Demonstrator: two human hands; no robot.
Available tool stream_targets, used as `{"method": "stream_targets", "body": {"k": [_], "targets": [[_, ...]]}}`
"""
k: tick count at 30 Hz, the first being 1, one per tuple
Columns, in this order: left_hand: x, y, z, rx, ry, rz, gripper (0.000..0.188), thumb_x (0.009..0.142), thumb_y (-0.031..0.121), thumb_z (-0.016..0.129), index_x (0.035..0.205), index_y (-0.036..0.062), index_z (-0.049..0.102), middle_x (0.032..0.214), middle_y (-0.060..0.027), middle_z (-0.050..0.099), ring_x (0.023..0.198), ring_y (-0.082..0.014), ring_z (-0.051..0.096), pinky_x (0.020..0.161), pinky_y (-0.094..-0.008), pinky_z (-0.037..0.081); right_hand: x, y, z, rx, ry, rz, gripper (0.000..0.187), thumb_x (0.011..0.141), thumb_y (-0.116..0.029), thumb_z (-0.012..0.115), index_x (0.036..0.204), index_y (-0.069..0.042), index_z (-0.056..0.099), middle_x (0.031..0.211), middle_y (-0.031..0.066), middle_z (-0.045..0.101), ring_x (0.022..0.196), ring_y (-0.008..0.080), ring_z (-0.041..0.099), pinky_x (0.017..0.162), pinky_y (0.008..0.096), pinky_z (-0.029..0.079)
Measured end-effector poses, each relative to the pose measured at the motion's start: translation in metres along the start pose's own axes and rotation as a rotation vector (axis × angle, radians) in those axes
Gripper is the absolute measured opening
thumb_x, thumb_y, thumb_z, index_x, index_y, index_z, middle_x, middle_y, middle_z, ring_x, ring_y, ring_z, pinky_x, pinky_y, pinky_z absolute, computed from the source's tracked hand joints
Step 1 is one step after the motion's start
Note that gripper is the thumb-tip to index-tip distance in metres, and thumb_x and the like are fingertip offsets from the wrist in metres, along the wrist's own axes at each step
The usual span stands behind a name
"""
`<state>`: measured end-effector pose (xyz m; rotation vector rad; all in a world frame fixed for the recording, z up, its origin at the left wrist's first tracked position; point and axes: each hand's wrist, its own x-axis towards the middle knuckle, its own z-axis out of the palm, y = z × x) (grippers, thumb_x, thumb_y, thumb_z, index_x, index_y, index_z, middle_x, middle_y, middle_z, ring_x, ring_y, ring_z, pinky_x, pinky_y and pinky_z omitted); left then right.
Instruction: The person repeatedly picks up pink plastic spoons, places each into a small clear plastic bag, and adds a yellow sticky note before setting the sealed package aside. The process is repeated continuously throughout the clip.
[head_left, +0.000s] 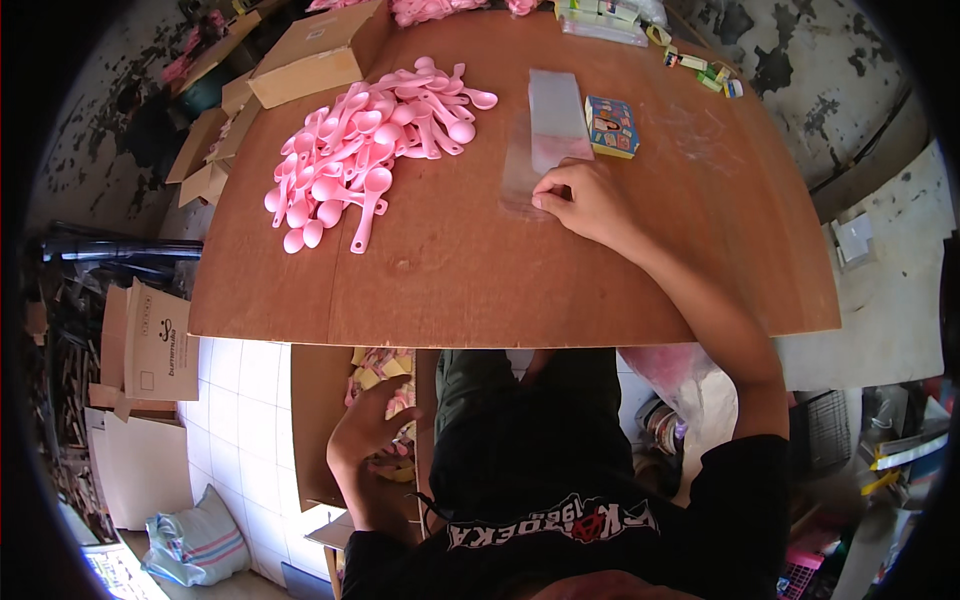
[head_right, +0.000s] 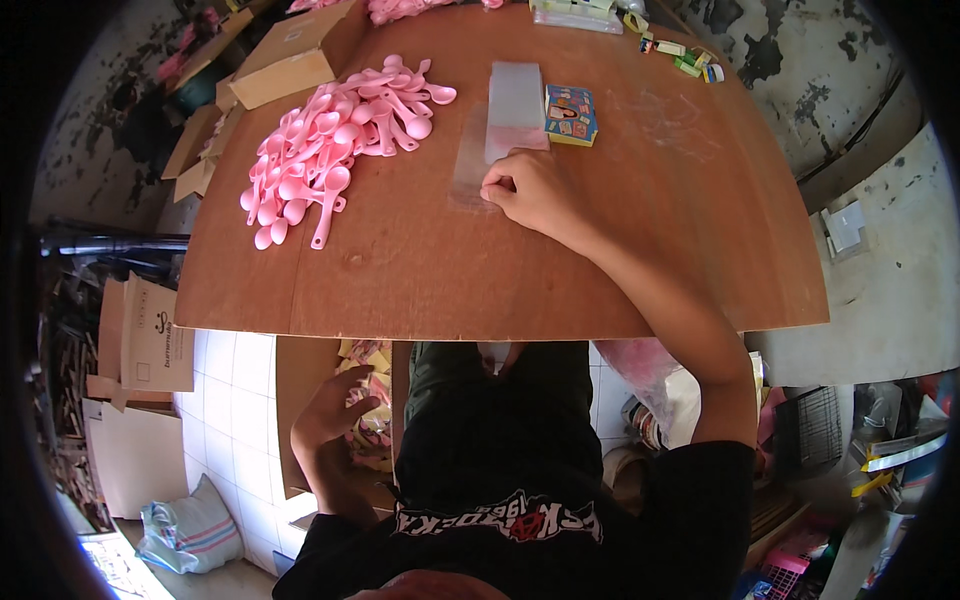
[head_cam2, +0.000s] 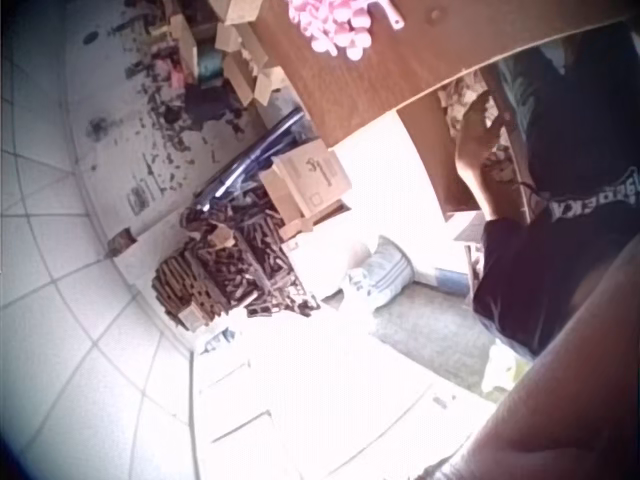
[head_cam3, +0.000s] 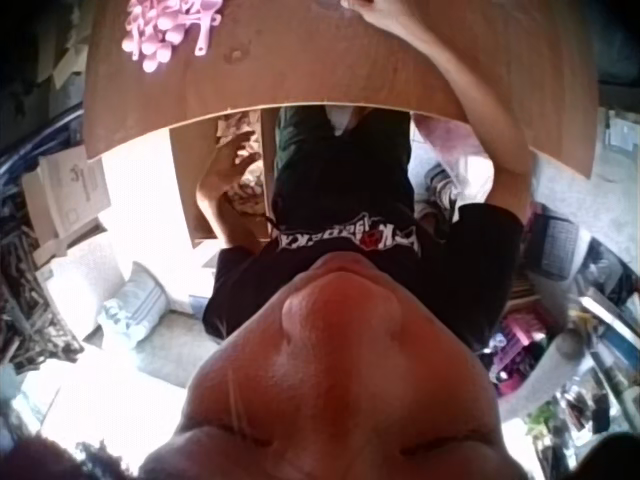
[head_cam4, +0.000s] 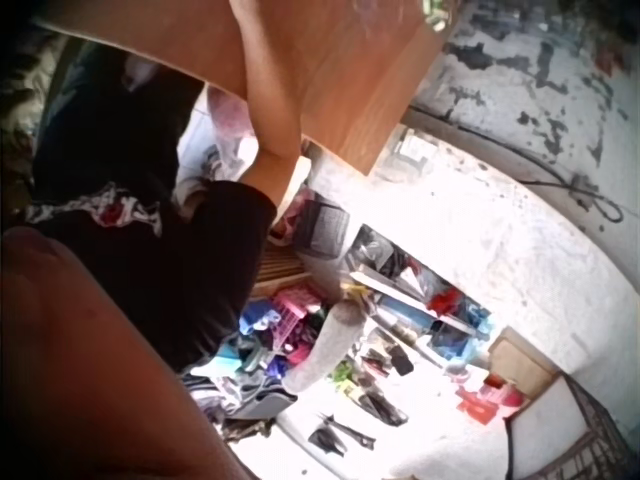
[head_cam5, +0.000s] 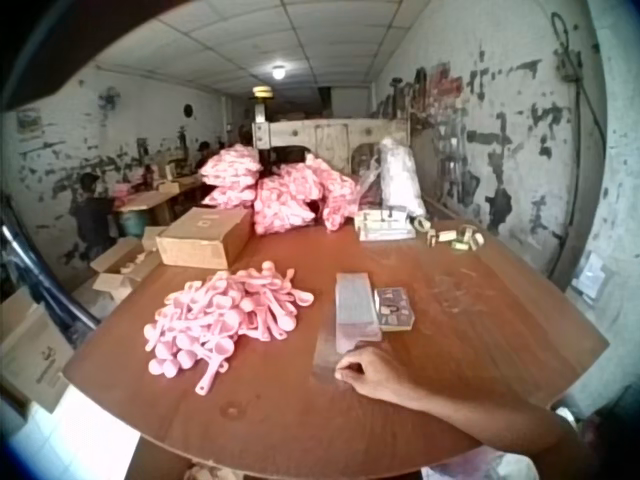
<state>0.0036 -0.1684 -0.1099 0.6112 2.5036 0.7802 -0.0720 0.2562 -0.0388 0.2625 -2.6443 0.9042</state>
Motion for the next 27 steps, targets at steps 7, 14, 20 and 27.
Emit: {"method": "stream_targets", "body": {"k": [7,14,20,27], "targets": [[0.032,0.132,-0.03,-0.531,-0.478,0.725,0.038,0.09,0.009,0.071,0.126,0.0009,0.061,0.113,-0.0171,0.071,0.092,-0.0282,0.073,0.08,-0.0401,0.058,-0.007,-0.002,0.009,0.04,0.163,-0.072,0.013,0.081,-0.015,0.076,0.085,-0.003,0.074,0.08,0.0129,0.067,0.073,0.0252,0.066,0.067,0.037,0.051],[0.059,0.183,-0.052,-0.057,-0.102,0.738,0.033,0.087,0.009,0.074,0.119,0.0051,0.067,0.095,-0.0115,0.074,0.084,-0.0275,0.074,0.072,-0.0348,0.058,-0.008,0.006,0.009,0.056,0.211,-0.072,0.015,0.083,-0.016,0.076,0.084,-0.002,0.073,0.081,0.0146,0.066,0.076,0.0304,0.065,0.072,0.04,0.05],[0.109,0.182,-0.058,0.338,0.194,0.734,0.043,0.086,0.02,0.072,0.124,0.0028,0.062,0.131,-0.0183,0.059,0.12,-0.0357,0.058,0.098,-0.0448,0.048,-0.007,0.01,0.014,0.042,0.245,-0.079,0.014,0.083,-0.015,0.074,0.085,-0.001,0.074,0.083,0.0154,0.067,0.08,0.0323,0.065,0.074,0.0413,0.049],[0.136,0.177,-0.041,0.475,0.263,0.687,0.058,0.086,0.023,0.071,0.134,-0.0023,0.052,0.138,-0.0224,0.052,0.126,-0.0424,0.051,0.106,-0.0493,0.042,-0.007,0.012,0.012,0.077,0.225,-0.025,0.014,0.085,-0.015,0.073,0.087,-0.001,0.074,0.083,0.0153,0.068,0.072,0.0288,0.065,0.065,0.0386,0.05]]}}
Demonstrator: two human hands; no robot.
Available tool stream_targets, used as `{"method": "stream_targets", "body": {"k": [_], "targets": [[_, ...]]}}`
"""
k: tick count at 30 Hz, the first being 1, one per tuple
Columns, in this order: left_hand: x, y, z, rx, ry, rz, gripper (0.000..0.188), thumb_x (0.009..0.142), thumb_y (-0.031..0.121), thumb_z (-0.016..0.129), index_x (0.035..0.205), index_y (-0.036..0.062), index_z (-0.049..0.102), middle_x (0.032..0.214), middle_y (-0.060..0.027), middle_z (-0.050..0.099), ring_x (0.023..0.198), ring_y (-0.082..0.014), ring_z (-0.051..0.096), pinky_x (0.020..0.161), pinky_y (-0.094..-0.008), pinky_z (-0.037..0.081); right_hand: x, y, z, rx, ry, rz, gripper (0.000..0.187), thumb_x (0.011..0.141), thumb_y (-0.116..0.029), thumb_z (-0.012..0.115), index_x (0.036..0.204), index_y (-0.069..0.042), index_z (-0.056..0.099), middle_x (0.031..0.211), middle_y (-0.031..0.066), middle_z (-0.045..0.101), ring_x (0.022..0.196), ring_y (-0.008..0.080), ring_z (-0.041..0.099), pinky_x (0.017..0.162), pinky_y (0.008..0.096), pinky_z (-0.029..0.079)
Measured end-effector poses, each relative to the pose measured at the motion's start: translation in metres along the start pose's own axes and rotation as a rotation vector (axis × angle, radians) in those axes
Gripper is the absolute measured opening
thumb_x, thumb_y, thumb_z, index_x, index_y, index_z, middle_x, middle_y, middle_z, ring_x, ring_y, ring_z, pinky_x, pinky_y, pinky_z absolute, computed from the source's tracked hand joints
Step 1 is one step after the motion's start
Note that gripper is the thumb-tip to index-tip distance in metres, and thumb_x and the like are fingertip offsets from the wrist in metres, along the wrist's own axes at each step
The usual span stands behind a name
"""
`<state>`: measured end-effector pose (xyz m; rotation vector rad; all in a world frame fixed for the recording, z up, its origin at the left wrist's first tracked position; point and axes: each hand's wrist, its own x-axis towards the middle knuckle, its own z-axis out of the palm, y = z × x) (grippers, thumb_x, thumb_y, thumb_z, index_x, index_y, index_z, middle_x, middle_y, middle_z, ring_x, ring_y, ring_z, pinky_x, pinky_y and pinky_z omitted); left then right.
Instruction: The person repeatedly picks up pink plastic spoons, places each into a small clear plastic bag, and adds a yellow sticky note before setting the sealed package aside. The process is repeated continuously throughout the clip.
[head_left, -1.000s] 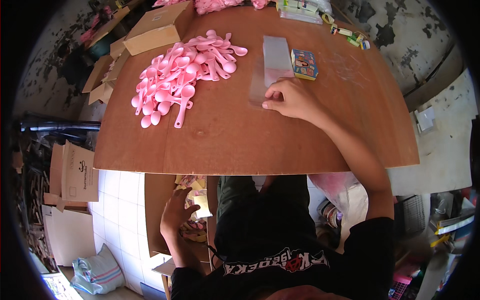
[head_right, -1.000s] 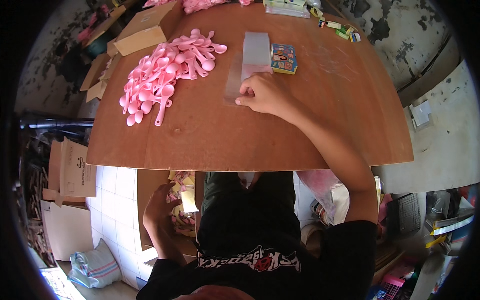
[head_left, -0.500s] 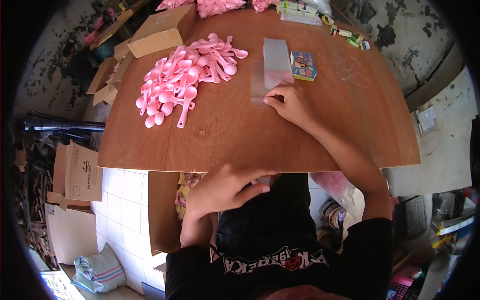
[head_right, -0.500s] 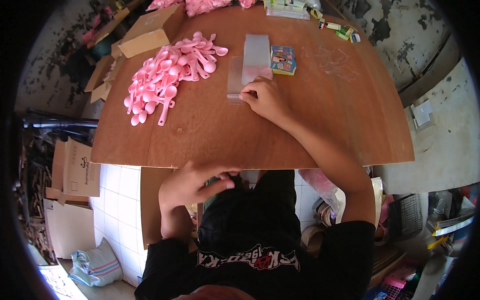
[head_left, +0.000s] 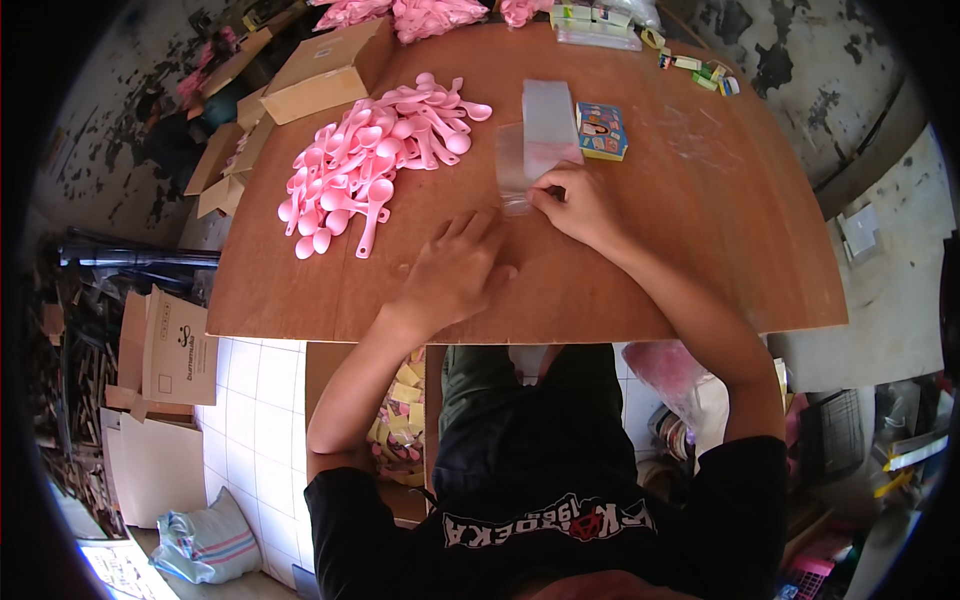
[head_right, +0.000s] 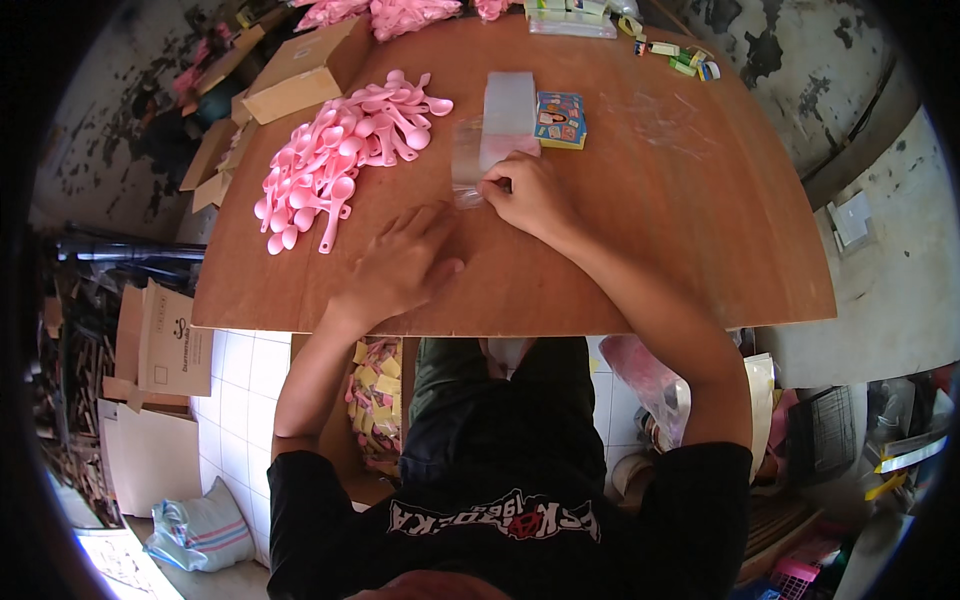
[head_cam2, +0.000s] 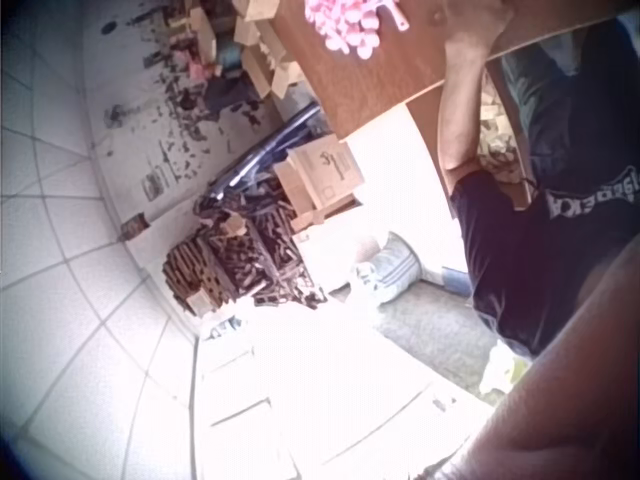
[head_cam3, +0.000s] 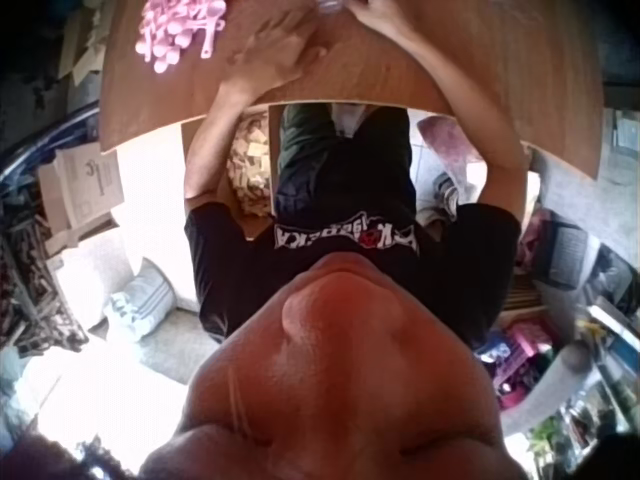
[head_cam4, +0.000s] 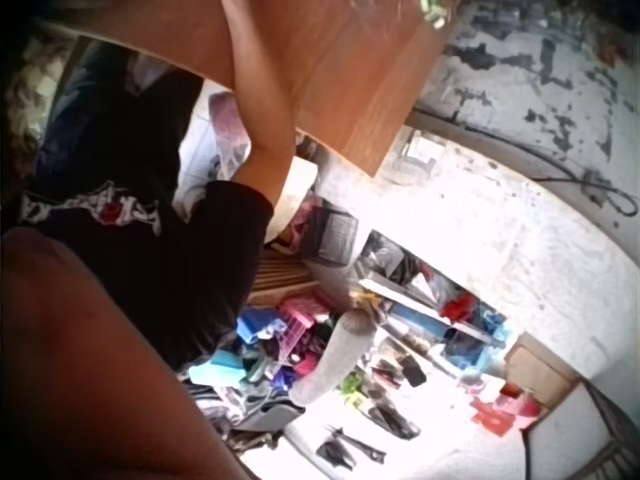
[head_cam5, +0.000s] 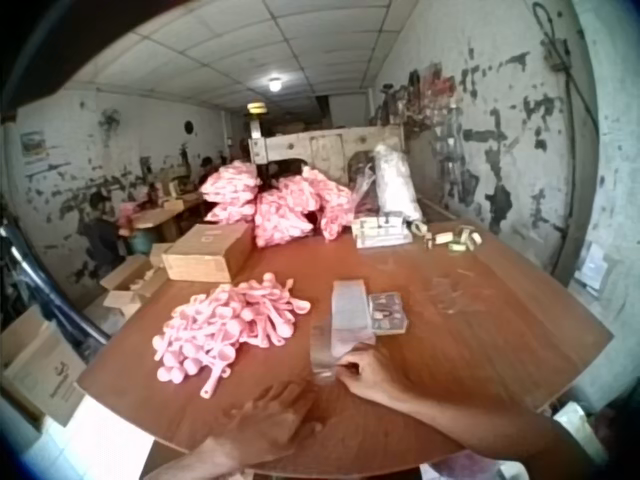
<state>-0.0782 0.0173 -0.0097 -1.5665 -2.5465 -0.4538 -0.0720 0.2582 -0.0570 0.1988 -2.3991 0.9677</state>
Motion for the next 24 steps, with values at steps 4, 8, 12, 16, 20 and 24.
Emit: {"method": "stream_targets", "body": {"k": [4,8,12,16,20,24], "targets": [[0.004,-0.005,0.003,0.016,0.0,0.001,0.059,0.087,0.025,0.069,0.137,-0.0021,0.05,0.141,-0.0223,0.05,0.127,-0.042,0.051,0.108,-0.0493,0.041,0.001,-0.001,0.0,-0.083,0.004,-0.049,0.014,0.085,-0.015,0.073,0.086,-0.001,0.075,0.084,0.016,0.068,0.07,0.0288,0.065,0.064,0.0383,0.05],[0.011,-0.004,0.003,-0.005,-0.063,-0.03,0.06,0.089,0.028,0.067,0.139,-0.0007,0.05,0.145,-0.0222,0.047,0.13,-0.0416,0.049,0.109,-0.0499,0.04,0.0,-0.002,-0.001,-0.012,0.019,0.002,0.013,0.081,-0.014,0.071,0.083,-0.001,0.073,0.083,0.0196,0.067,0.076,0.036,0.065,0.069,0.0421,0.051],[0.014,-0.005,0.003,0.029,-0.103,-0.013,0.059,0.09,0.029,0.066,0.14,0.0012,0.05,0.147,-0.0215,0.045,0.13,-0.0411,0.049,0.11,-0.0507,0.039,0.001,-0.002,-0.001,0.002,0.012,-0.004,0.014,0.082,-0.015,0.071,0.085,-0.001,0.074,0.081,0.0199,0.067,0.072,0.0353,0.065,0.066,0.0408,0.05],[0.014,-0.008,0.008,0.026,-0.042,0.036,0.059,0.09,0.03,0.066,0.14,0.0026,0.051,0.147,-0.0214,0.045,0.13,-0.0409,0.05,0.11,-0.0509,0.04,0.002,-0.002,-0.002,0.032,-0.026,0.089,0.017,0.086,-0.016,0.071,0.091,0.0,0.075,0.08,0.0157,0.071,0.068,0.0228,0.067,0.063,0.0355,0.05],[0.012,-0.004,0.005,-0.056,-0.081,-0.036,0.055,0.09,0.028,0.066,0.137,0.0027,0.052,0.148,-0.0224,0.042,0.13,-0.0429,0.049,0.108,-0.0499,0.042,0.004,-0.001,-0.004,0.051,-0.065,0.242,0.018,0.087,-0.017,0.071,0.094,0.0,0.075,0.079,0.0153,0.071,0.068,0.0193,0.066,0.063,0.034,0.05],[0.011,-0.01,0.011,-0.164,-0.044,-0.052,0.053,0.089,0.024,0.068,0.135,0.0016,0.052,0.149,-0.0234,0.039,0.132,-0.0443,0.046,0.108,-0.048,0.043,0.004,0.001,-0.002,-0.033,-0.054,0.117,0.018,0.087,-0.017,0.071,0.093,-0.001,0.076,0.078,0.0146,0.072,0.067,0.0197,0.066,0.064,0.0333,0.051]]}}
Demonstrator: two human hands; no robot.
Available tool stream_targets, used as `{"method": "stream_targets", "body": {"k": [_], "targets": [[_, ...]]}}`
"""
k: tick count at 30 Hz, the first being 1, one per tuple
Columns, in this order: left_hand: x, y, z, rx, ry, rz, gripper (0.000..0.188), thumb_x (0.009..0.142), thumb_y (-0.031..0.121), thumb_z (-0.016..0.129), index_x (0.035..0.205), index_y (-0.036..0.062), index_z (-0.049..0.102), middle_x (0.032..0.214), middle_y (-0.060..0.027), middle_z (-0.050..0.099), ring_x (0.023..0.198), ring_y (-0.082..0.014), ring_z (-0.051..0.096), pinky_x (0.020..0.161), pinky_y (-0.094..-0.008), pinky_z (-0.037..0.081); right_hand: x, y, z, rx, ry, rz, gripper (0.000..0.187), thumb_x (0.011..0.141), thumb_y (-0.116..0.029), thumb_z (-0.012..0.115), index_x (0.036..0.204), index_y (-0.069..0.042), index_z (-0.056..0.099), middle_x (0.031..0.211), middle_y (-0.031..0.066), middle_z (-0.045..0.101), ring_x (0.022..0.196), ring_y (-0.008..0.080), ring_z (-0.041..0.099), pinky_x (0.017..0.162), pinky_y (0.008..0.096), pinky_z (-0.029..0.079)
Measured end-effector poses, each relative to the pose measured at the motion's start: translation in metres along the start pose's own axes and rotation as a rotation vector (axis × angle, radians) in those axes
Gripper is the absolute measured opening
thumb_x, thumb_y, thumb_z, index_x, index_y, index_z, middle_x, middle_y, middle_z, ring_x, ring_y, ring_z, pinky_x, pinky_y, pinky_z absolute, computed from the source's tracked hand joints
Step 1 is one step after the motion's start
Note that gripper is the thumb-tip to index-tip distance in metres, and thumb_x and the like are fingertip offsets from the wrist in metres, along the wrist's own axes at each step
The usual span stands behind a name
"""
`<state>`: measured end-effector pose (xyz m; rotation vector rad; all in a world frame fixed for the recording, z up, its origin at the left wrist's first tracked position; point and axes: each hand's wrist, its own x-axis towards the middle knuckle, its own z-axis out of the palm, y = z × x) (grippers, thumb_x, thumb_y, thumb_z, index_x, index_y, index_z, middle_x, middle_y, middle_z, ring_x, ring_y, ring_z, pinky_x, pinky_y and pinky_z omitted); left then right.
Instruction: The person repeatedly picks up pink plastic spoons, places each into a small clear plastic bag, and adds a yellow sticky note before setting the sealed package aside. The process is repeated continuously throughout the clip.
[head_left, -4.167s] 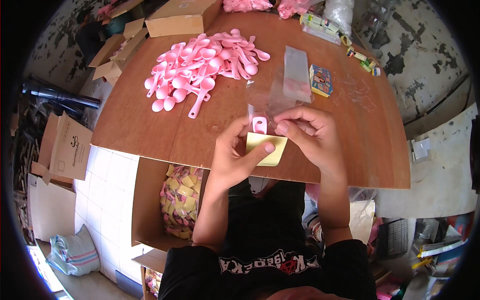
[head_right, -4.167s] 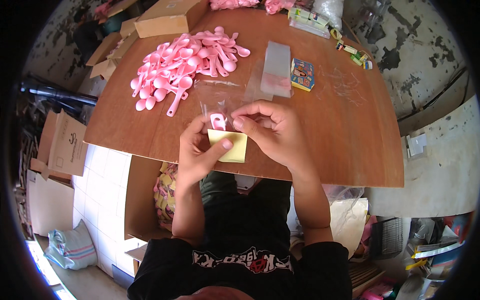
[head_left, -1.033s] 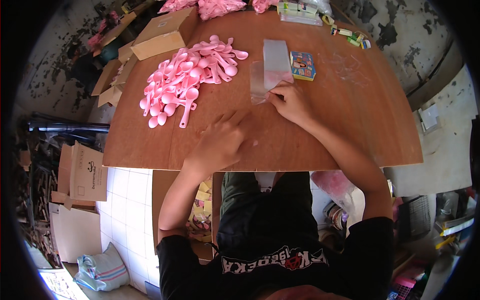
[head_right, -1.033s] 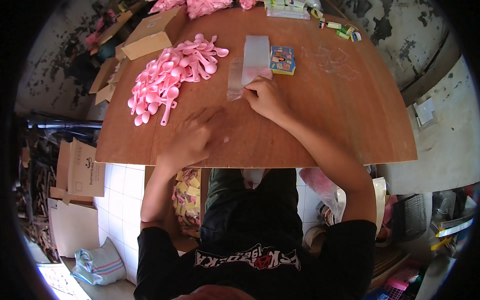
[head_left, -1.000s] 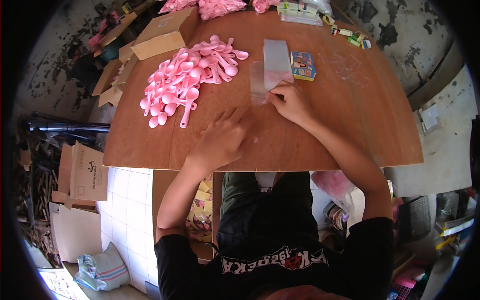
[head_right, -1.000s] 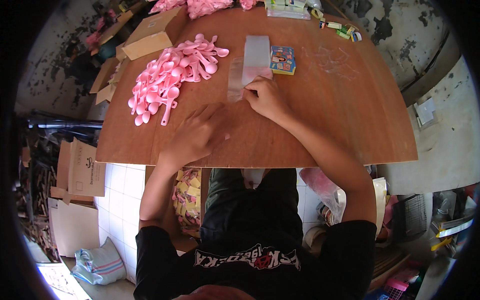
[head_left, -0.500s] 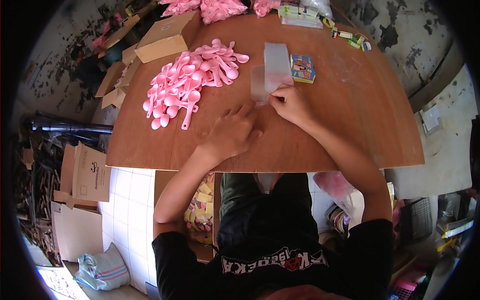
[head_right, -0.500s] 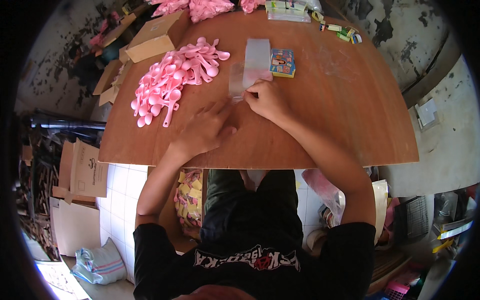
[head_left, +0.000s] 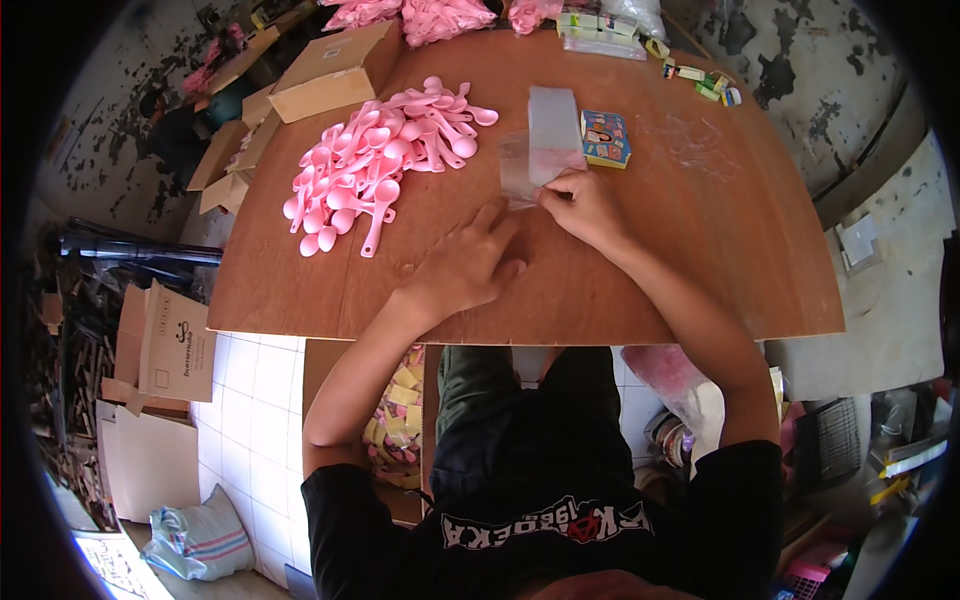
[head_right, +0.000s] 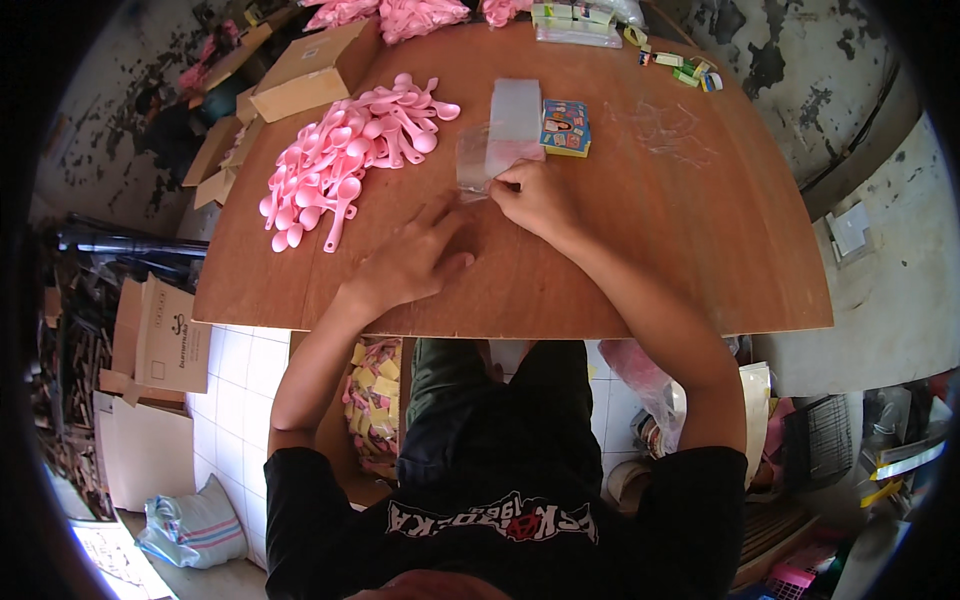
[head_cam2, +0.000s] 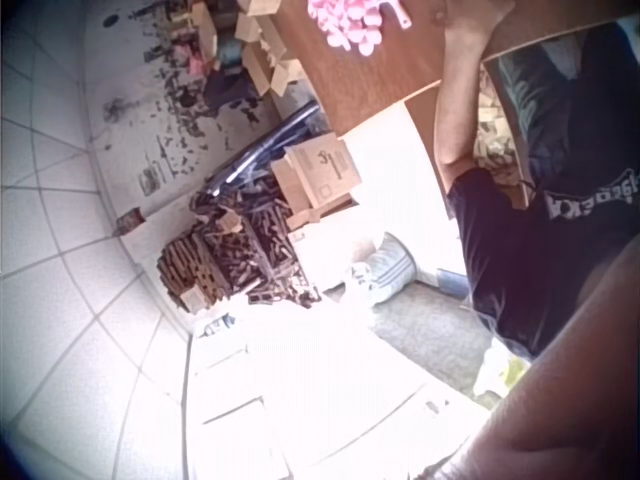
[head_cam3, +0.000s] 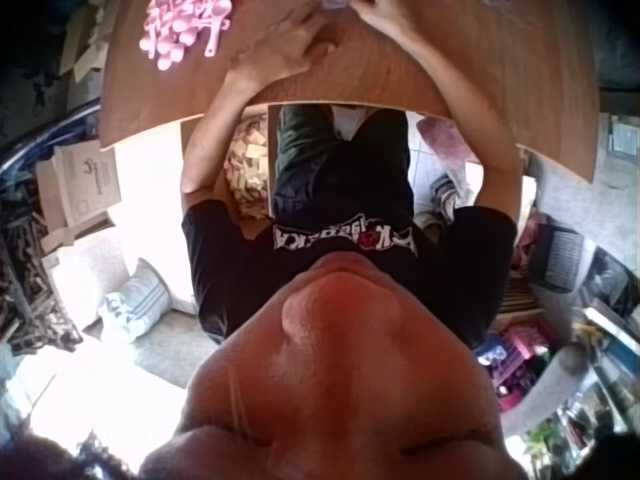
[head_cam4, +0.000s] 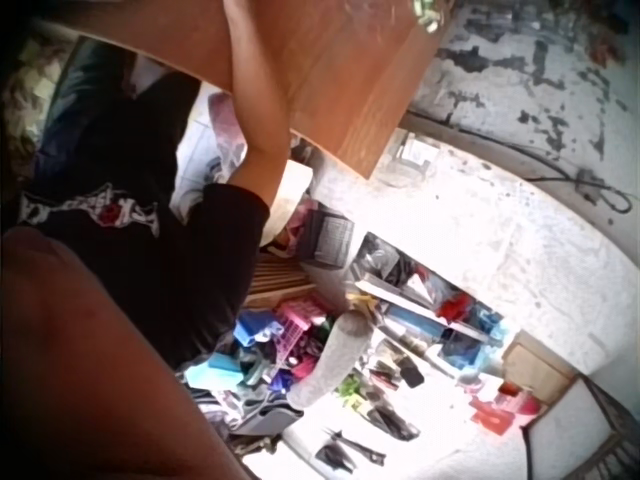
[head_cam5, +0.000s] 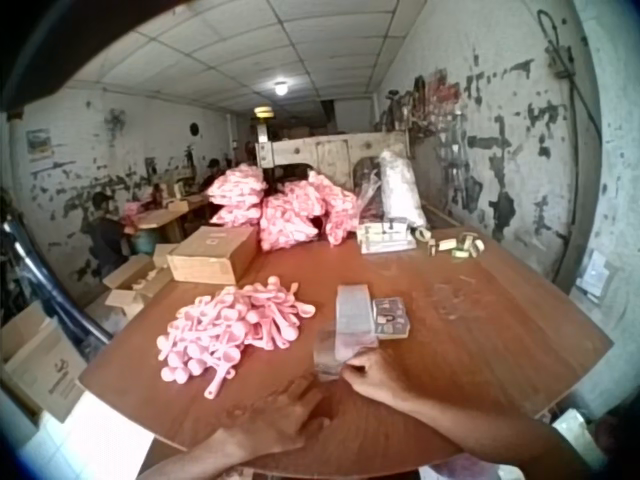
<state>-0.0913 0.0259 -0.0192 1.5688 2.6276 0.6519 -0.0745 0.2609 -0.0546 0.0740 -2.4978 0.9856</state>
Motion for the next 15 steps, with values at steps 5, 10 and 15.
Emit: {"method": "stream_targets", "body": {"k": [5,10,15], "targets": [[0.0027,0.001,-0.0035,-0.003,0.013,-0.009,0.053,0.088,0.023,0.07,0.133,0.0011,0.054,0.149,-0.0236,0.039,0.133,-0.043,0.046,0.108,-0.0476,0.044,-0.0026,0.0023,0.0016,0.031,0.021,-0.033,0.016,0.085,-0.016,0.072,0.091,-0.001,0.077,0.081,0.0137,0.071,0.07,0.0219,0.067,0.066,0.0337,0.052],[0.0013,-0.0067,-0.0016,0.044,0.014,0.033,0.05,0.087,0.024,0.07,0.13,0.0012,0.056,0.145,-0.0237,0.045,0.129,-0.0429,0.049,0.106,-0.0474,0.044,-0.0031,-0.0029,0.0031,0.069,0.024,-0.045,0.015,0.079,-0.016,0.073,0.083,-0.002,0.075,0.082,0.0162,0.071,0.074,0.0302,0.069,0.069,0.0384,0.053],[0.0004,-0.007,0.0004,0.03,0.072,0.06,0.048,0.087,0.024,0.07,0.128,0.0017,0.057,0.141,-0.0227,0.049,0.123,-0.0436,0.053,0.104,-0.048,0.045,-0.0021,-0.0046,0.0022,0.026,-0.011,-0.011,0.012,0.084,-0.013,0.071,0.087,-0.002,0.076,0.086,0.0116,0.07,0.071,0.0211,0.067,0.064,0.0336,0.052]]}}
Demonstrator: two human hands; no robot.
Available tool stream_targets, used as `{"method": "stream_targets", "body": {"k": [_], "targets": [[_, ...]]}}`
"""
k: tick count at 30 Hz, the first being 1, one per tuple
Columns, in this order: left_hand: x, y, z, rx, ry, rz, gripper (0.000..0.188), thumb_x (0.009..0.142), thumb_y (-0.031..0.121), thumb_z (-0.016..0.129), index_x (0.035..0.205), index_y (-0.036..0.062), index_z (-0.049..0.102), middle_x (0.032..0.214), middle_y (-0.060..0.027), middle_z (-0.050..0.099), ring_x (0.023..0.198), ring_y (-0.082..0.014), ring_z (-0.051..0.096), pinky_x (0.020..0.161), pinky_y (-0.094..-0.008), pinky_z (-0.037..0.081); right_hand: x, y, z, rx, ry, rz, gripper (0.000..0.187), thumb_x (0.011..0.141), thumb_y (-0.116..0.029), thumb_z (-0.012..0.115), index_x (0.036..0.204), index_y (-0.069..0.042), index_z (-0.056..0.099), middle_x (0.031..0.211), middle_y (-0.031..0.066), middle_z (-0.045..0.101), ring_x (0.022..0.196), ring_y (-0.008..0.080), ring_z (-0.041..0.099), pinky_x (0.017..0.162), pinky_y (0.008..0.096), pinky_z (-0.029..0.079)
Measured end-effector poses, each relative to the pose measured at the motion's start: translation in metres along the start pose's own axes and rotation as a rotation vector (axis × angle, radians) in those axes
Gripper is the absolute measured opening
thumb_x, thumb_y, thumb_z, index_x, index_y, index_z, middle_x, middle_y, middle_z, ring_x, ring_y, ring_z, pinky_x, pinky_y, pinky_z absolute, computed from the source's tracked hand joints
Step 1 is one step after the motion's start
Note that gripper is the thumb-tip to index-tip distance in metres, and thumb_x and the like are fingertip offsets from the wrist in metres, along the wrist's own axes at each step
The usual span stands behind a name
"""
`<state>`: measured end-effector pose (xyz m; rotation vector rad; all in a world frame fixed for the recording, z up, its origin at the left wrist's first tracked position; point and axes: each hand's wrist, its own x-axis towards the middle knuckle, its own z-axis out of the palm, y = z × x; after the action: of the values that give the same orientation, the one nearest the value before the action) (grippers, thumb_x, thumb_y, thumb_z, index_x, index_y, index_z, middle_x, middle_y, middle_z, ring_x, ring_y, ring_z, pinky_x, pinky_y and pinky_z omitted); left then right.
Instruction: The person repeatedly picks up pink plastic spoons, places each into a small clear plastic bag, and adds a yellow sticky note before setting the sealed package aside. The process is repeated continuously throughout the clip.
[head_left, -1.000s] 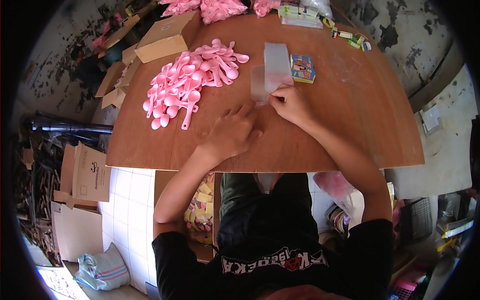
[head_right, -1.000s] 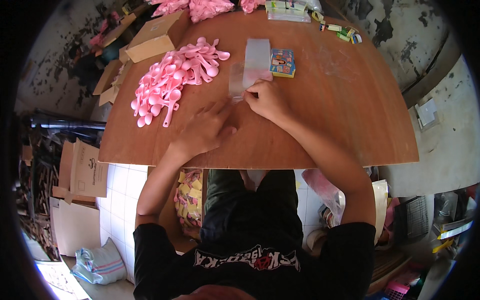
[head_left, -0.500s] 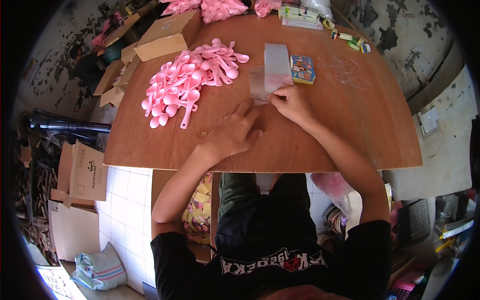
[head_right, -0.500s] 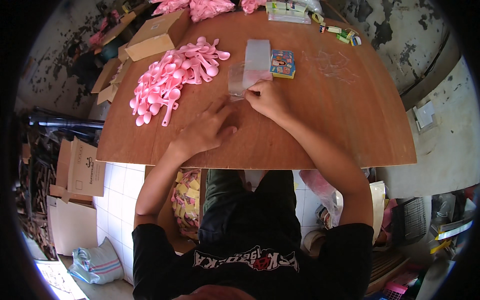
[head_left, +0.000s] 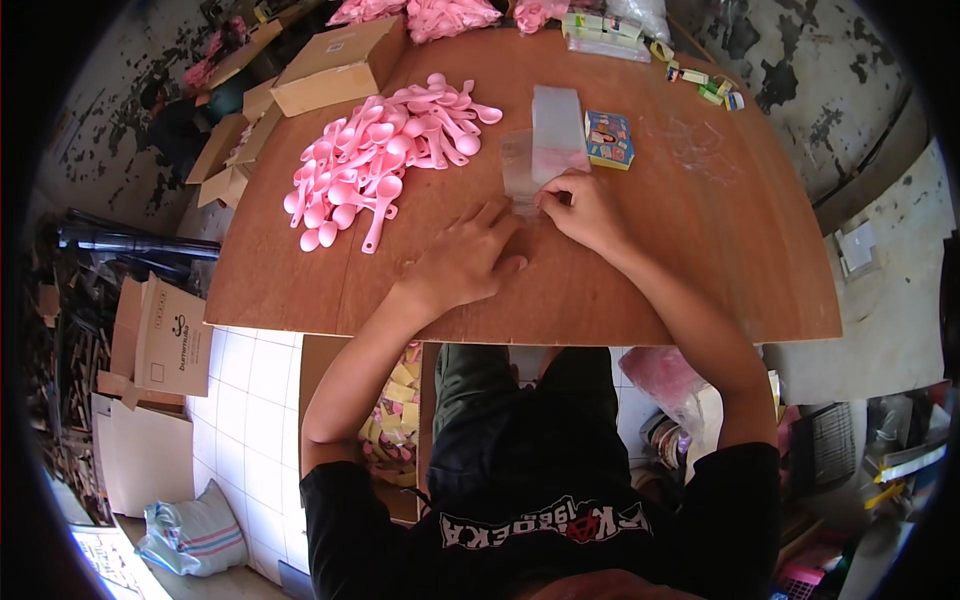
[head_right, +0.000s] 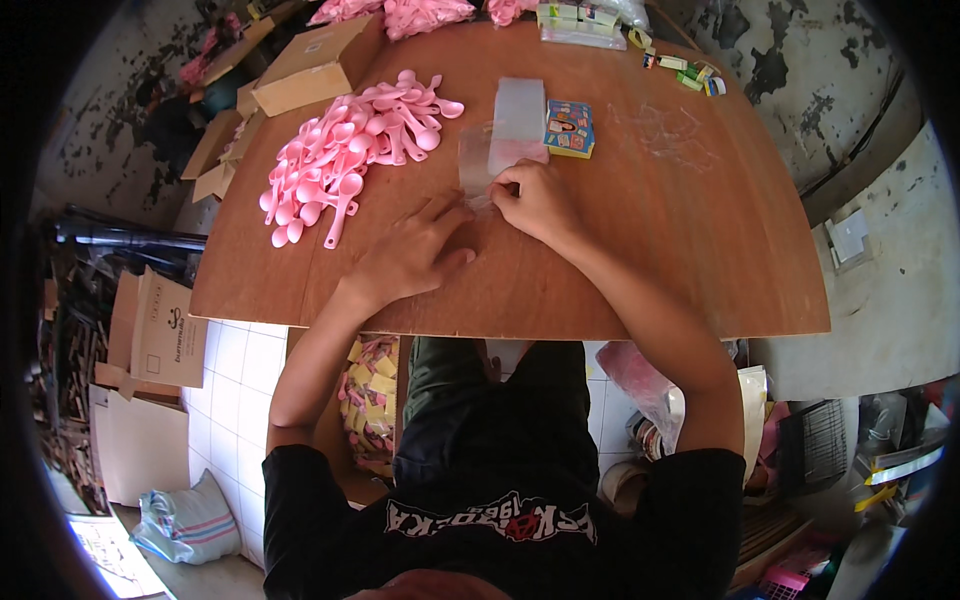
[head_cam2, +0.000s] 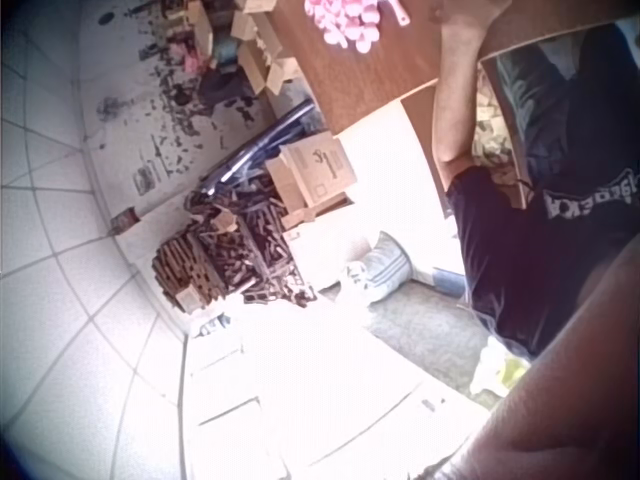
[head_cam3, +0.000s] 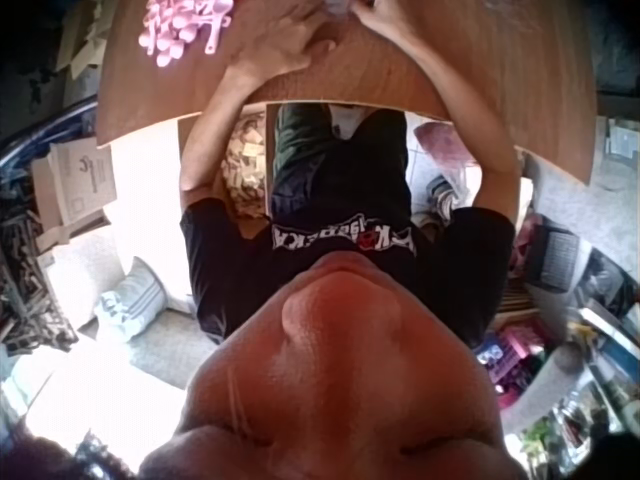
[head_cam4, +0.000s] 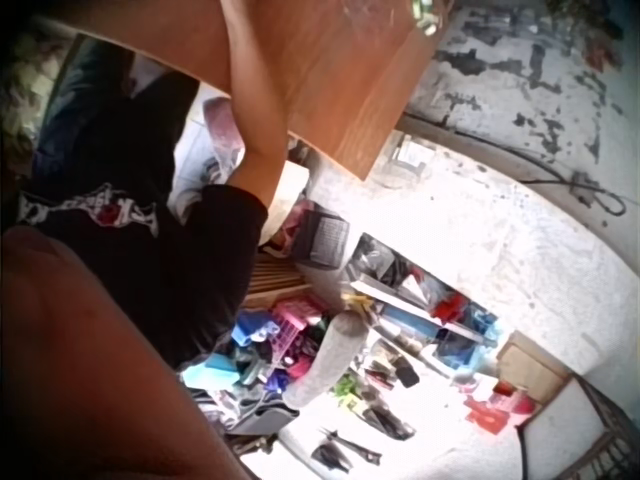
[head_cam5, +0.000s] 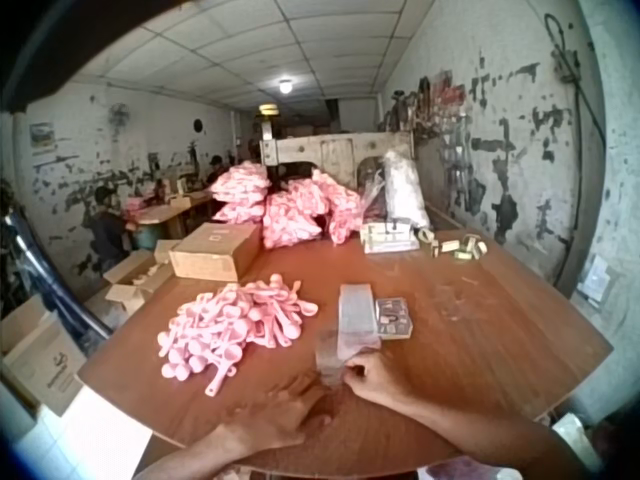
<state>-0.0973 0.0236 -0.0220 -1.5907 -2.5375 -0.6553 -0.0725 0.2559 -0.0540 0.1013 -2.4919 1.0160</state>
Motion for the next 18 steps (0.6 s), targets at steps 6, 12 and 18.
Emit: {"method": "stream_targets", "body": {"k": [6,12,18], "targets": [[0.004,0.006,-0.003,0.09,-0.049,0.054,0.043,0.09,0.026,0.065,0.125,0.003,0.059,0.131,-0.0192,0.056,0.121,-0.0392,0.054,0.103,-0.0479,0.045,0.006,0.007,-0.005,0.138,0.302,-0.035,0.012,0.085,-0.012,0.072,0.087,0.0,0.07,0.084,0.013,0.068,0.069,0.0246,0.065,0.063,0.035,0.051],[-0.006,-0.004,-0.001,0.111,-0.008,0.072,0.043,0.091,0.028,0.063,0.125,0.0023,0.058,0.131,-0.0176,0.058,0.124,-0.0371,0.052,0.105,-0.0494,0.042,0.004,-0.075,-0.057,-0.114,0.388,-0.409,0.006,0.086,-0.01,0.071,0.086,-0.005,0.069,0.084,0.0103,0.063,0.068,0.0266,0.063,0.061,0.0369,0.051],[-0.001,0.023,-0.028,0.073,0.442,-0.038,0.04,0.083,0.009,0.071,0.121,0.0022,0.06,0.134,-0.018,0.056,0.124,-0.0381,0.053,0.108,-0.0548,0.039,-0.036,-0.109,-0.054,-0.092,0.033,-0.51,0.003,0.084,-0.008,0.071,0.085,-0.005,0.069,0.082,0.008,0.061,0.065,0.0267,0.062,0.06,0.036,0.05]]}}
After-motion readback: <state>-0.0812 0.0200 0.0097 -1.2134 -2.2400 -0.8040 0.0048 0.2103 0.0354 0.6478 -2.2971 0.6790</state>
